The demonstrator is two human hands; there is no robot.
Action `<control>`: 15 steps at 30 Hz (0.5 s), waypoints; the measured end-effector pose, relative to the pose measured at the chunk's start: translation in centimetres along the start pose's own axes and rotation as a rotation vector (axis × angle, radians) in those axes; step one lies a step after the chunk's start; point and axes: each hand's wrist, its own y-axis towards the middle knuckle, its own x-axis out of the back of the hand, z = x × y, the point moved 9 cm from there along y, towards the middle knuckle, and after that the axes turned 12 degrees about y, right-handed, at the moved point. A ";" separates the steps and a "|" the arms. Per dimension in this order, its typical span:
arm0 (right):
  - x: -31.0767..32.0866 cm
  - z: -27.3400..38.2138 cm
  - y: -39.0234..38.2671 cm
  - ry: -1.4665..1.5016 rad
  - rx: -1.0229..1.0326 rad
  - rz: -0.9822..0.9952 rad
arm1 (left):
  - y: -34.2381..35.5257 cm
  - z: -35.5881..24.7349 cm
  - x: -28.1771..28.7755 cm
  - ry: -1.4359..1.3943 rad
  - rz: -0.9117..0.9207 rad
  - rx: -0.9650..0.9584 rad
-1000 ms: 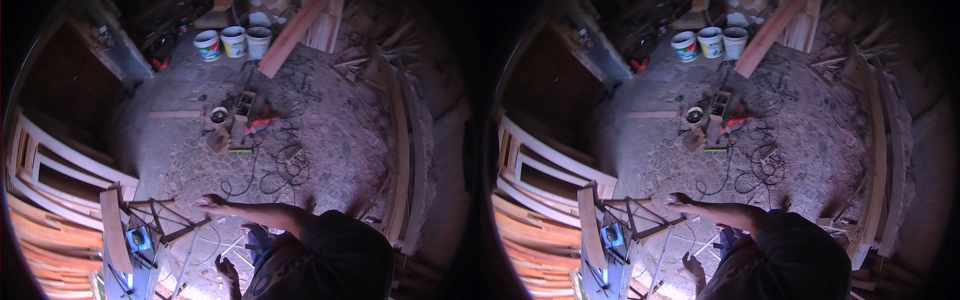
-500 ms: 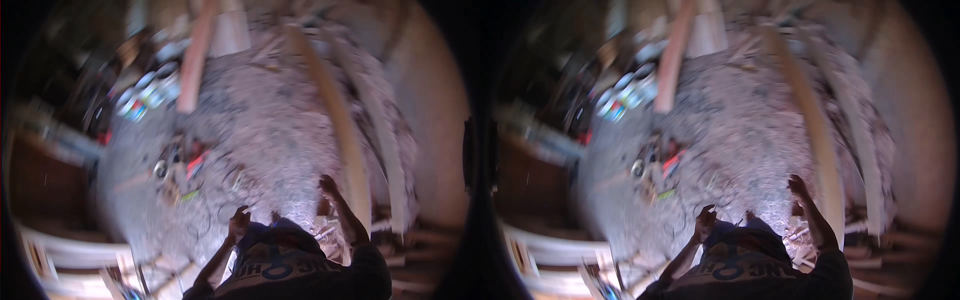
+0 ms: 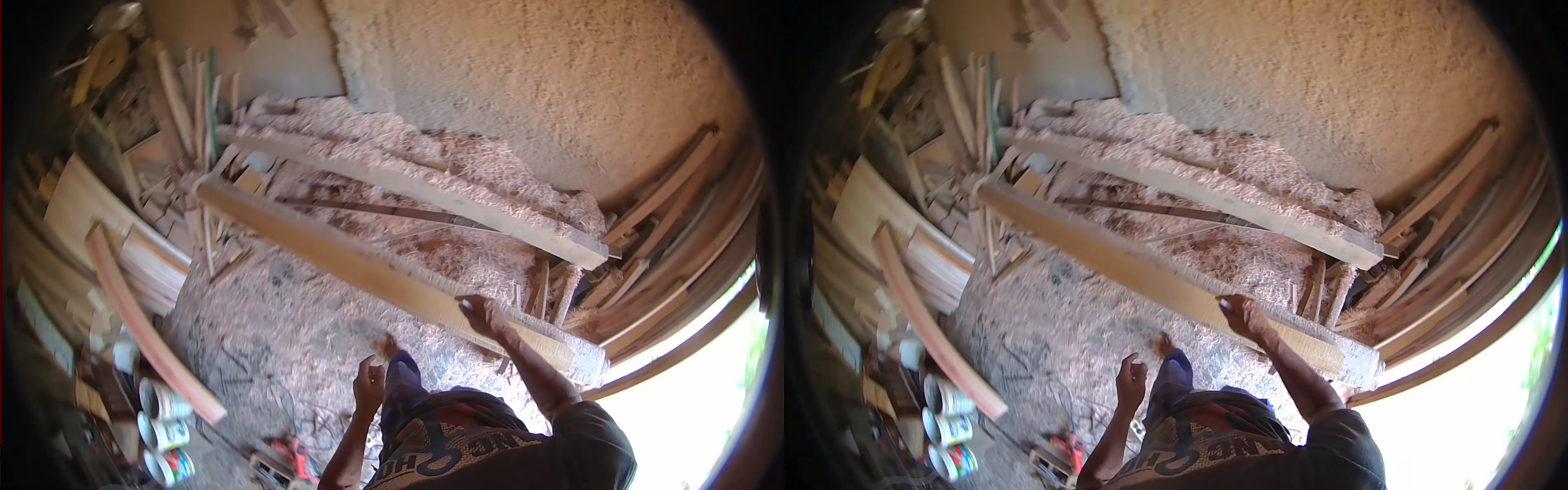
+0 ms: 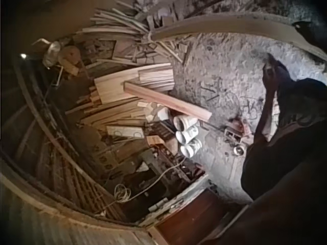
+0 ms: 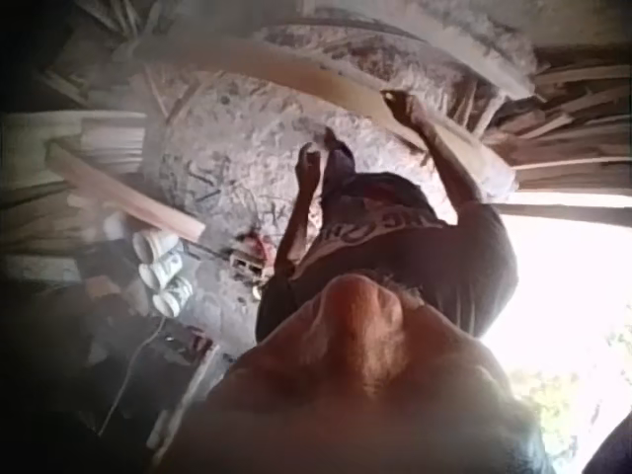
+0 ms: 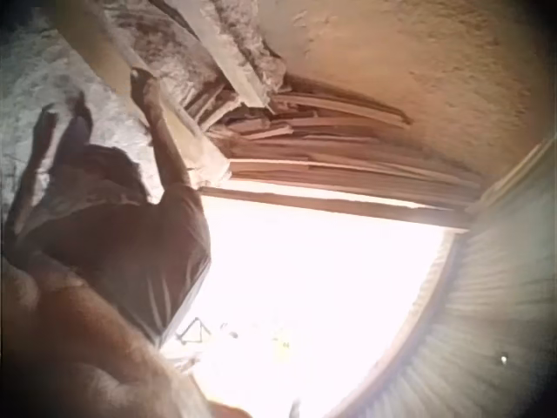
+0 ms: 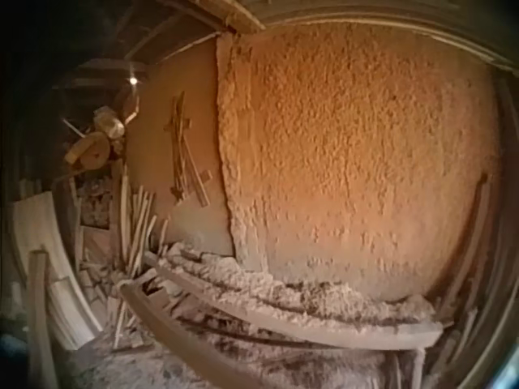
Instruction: The person selects a long wooden plank from a stack, carries it into a workshop, uses a measuring tape to mark a measurement on the plank, and then cuts the plank at the mark using a handsaw.
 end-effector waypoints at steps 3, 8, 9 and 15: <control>3.0 -1.0 2.7 -0.957 0.307 -0.156 | 8.9 -2.5 -2.1 0.139 0.081 -0.161; 11.8 -1.8 10.5 -0.799 -0.280 0.155 | 20.6 -9.8 -5.5 0.302 0.102 -0.574; 15.0 -3.7 10.9 -0.741 -0.401 0.104 | 22.4 -10.2 -7.6 0.290 0.197 -0.583; 28.9 -18.4 12.6 -0.661 -0.508 0.064 | 25.5 -11.2 -17.3 0.588 0.597 -0.504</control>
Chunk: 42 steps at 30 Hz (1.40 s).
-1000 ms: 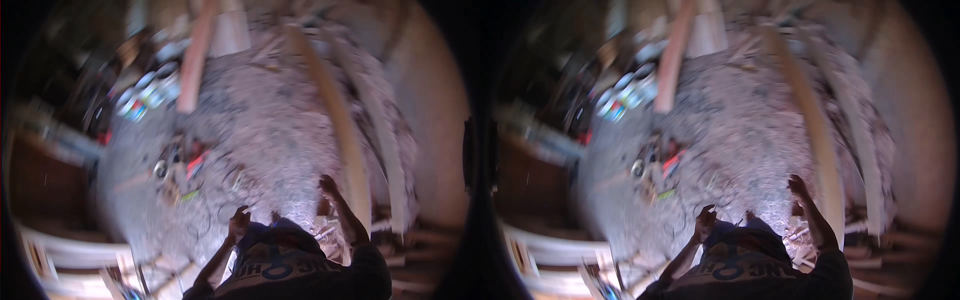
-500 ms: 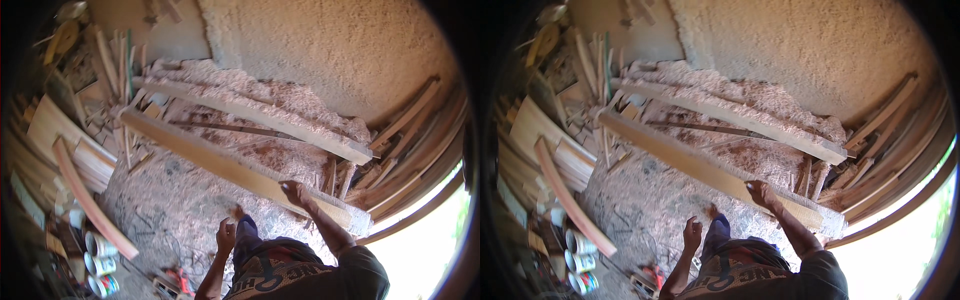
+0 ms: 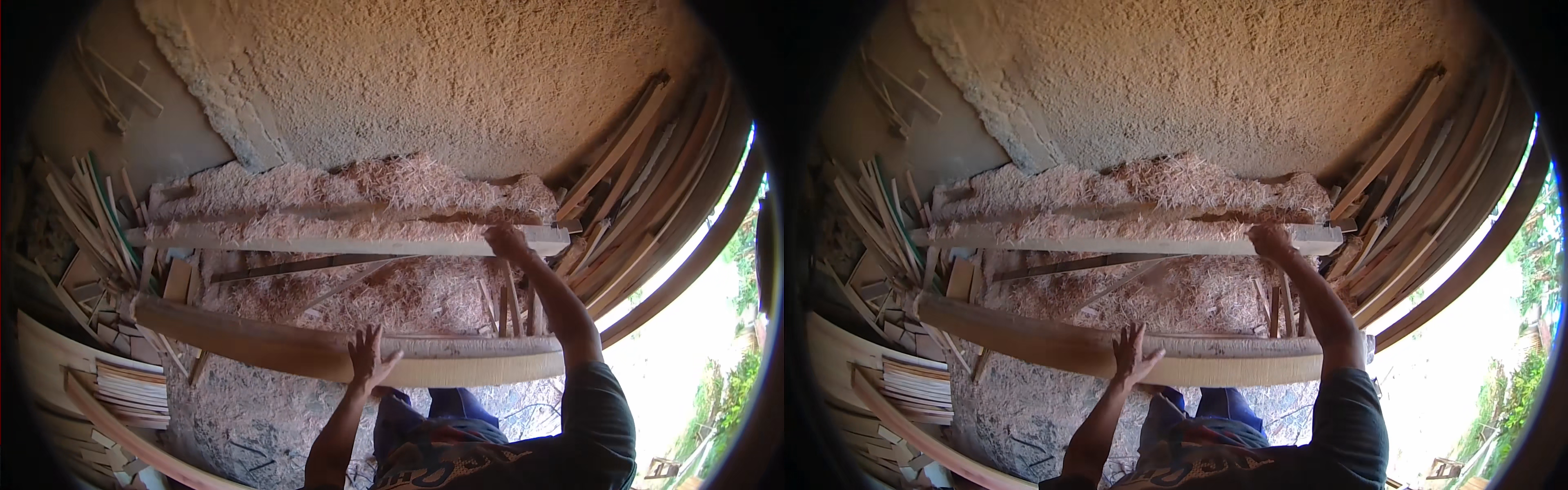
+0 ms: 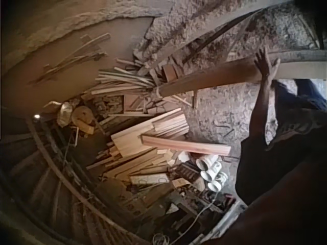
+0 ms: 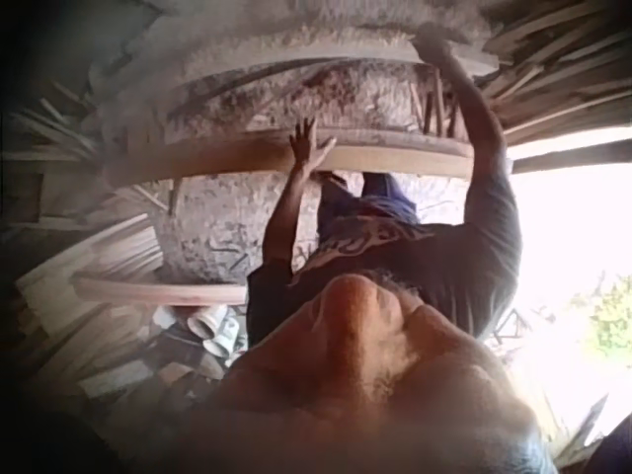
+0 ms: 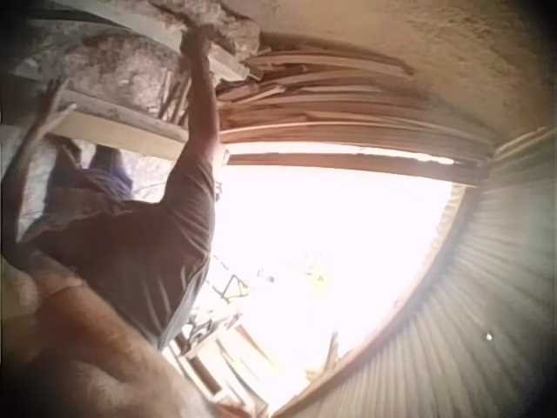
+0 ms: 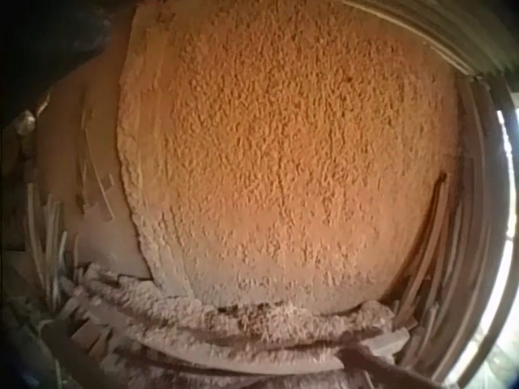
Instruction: The person selects a long wooden plank from a stack, carries it into a workshop, uses a measuring tape to mark a measurement on the plank, and then cuts the plank at the mark using a handsaw.
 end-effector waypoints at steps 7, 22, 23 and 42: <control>-2.2 -10.3 12.6 0.004 -0.097 0.065 | 0.4 -0.8 -2.7 0.135 0.182 -0.019; -13.7 -13.0 21.9 -0.450 0.024 0.407 | 1.3 -0.7 -2.2 0.188 0.232 0.052; -14.1 -13.2 22.1 -0.467 0.026 0.415 | 1.5 -0.8 -2.1 0.183 0.222 0.039; 0.7 -3.6 20.6 -0.364 0.402 0.146 | 1.0 -0.3 -3.0 0.173 0.293 0.095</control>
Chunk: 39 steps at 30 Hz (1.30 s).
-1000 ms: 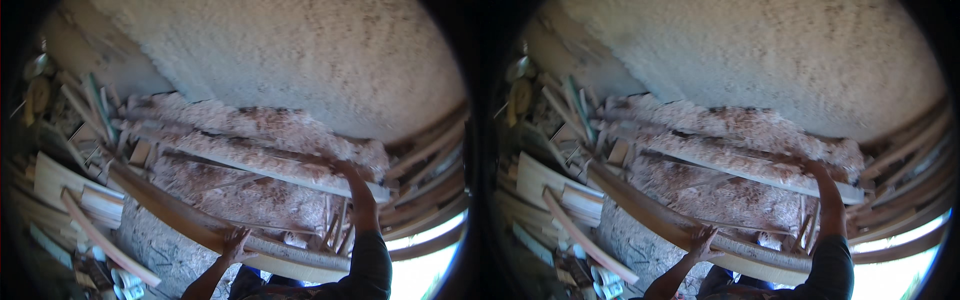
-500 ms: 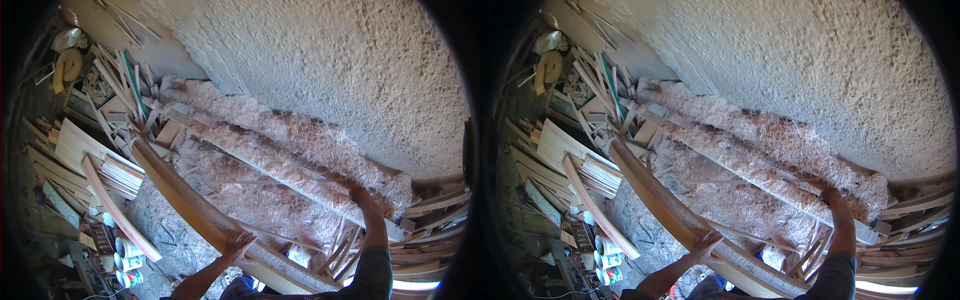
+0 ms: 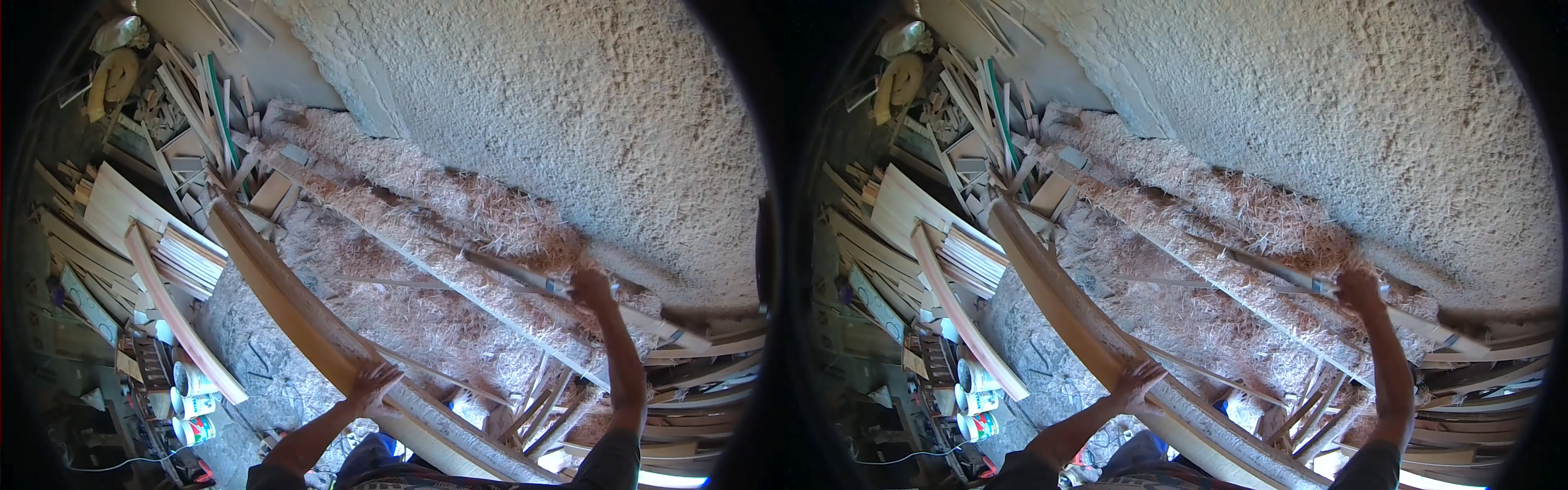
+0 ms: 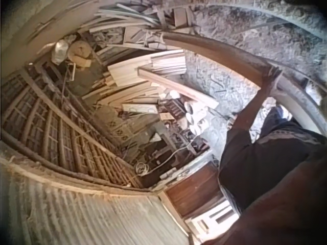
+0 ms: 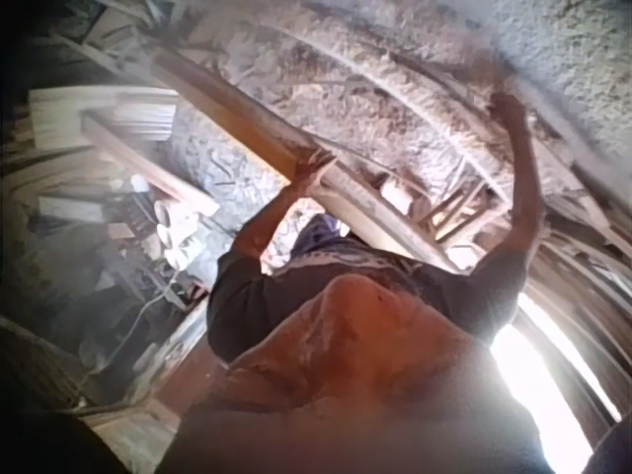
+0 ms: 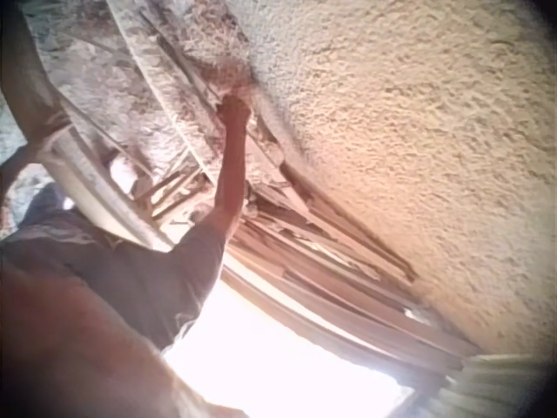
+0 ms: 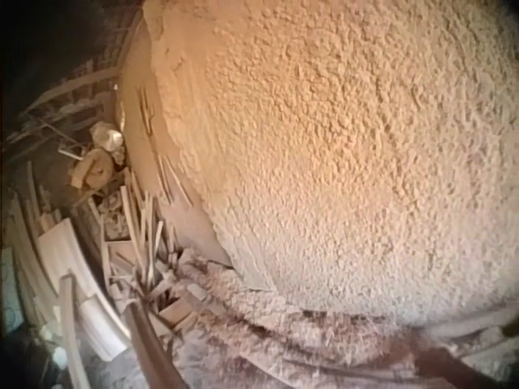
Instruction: The person selects a long wooden plank from a stack, carries it into a workshop, uses a measuring tape to mark a measurement on the plank, and then cuts the plank at the mark using a handsaw.
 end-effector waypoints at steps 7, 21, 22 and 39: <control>25.1 9.5 -7.0 -0.094 0.271 -0.457 | -0.7 0.7 -1.4 -0.046 0.015 0.035; 30.6 9.8 -18.4 -0.036 0.195 -0.372 | 30.8 -10.4 18.9 -2.704 -0.309 0.329; 30.8 8.9 -19.4 -0.037 0.194 -0.390 | 30.9 -11.1 18.8 -2.662 -0.308 0.335; 12.4 0.6 -31.1 0.299 -0.122 -0.319 | 24.2 -13.5 21.2 -2.036 -0.381 0.130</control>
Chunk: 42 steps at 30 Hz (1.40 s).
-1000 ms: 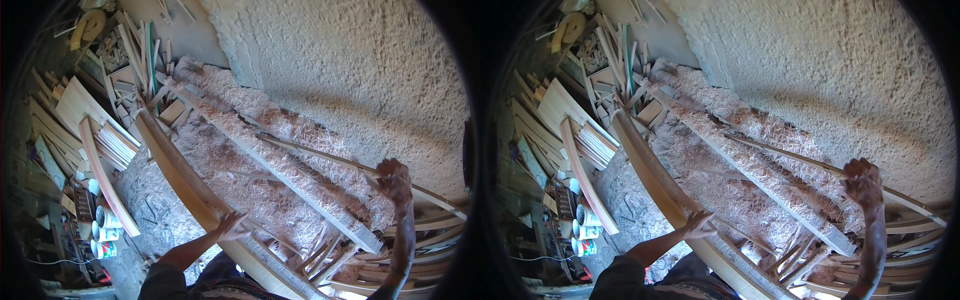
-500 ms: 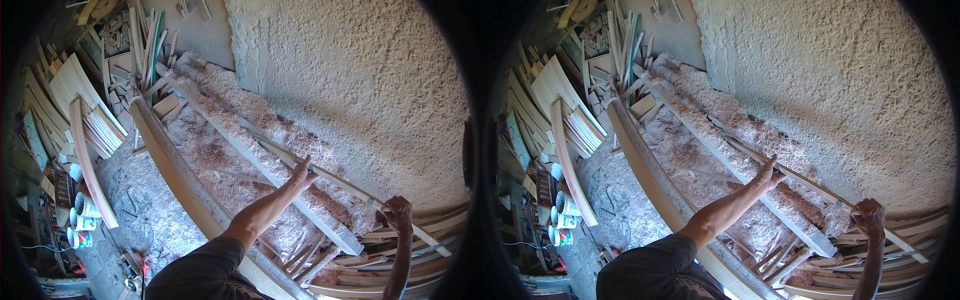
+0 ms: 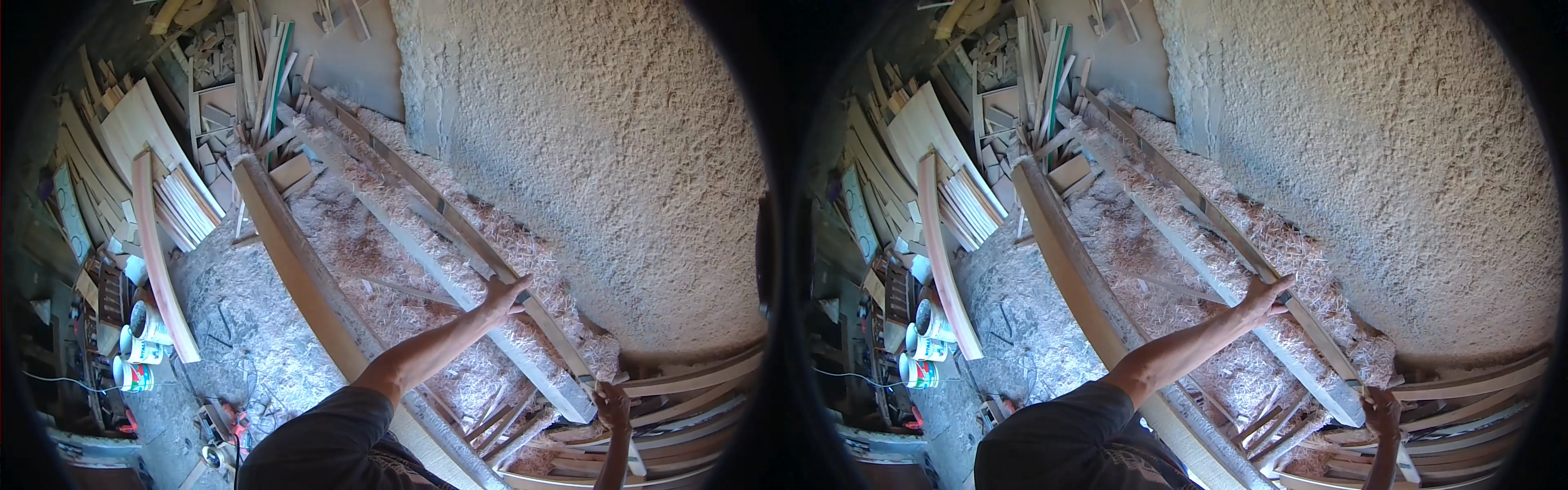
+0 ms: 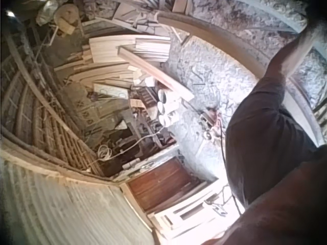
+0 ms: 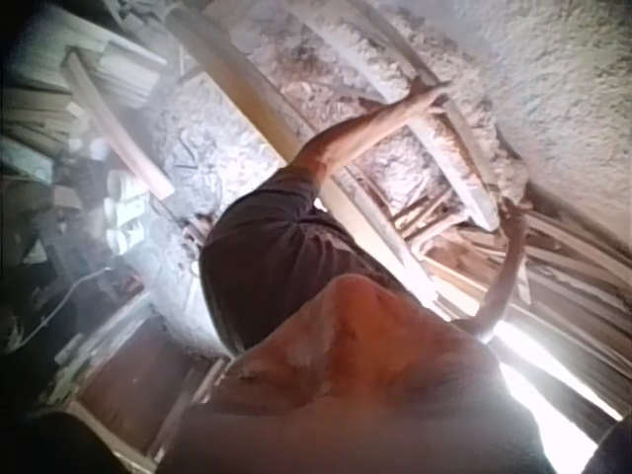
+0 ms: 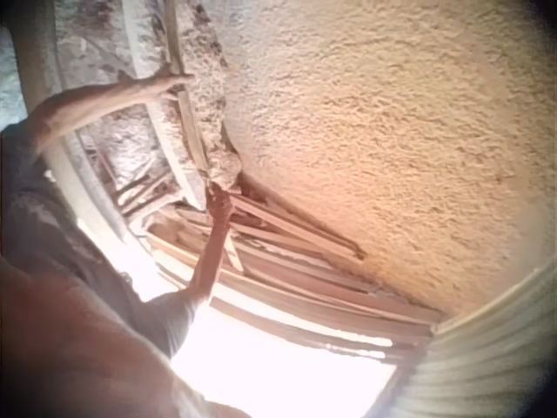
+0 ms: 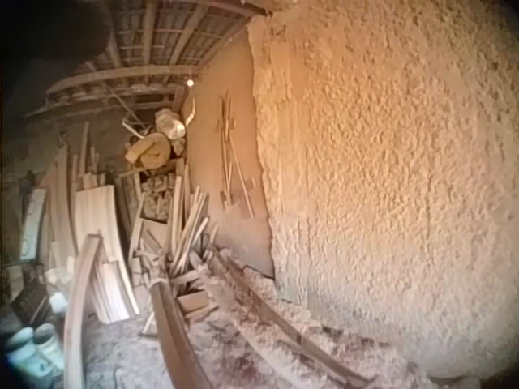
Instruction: The person selects a long wooden plank from a stack, carries it into a workshop, uses a measuring tape to mark a measurement on the plank, and then cuts the plank at the mark using a handsaw.
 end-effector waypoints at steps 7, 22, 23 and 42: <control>-8.7 2.8 -3.2 0.306 -0.197 0.244 | -7.3 -2.5 5.4 0.068 -0.063 -0.032; -22.6 17.9 -12.5 0.817 -0.428 0.548 | -21.3 -0.6 23.5 0.188 -0.190 0.052; -23.6 18.8 -12.4 0.648 -0.199 0.564 | -22.2 -1.0 24.6 0.188 -0.189 0.053; -29.6 29.1 -15.8 0.463 0.020 0.559 | -26.5 2.1 38.6 0.180 -0.264 0.135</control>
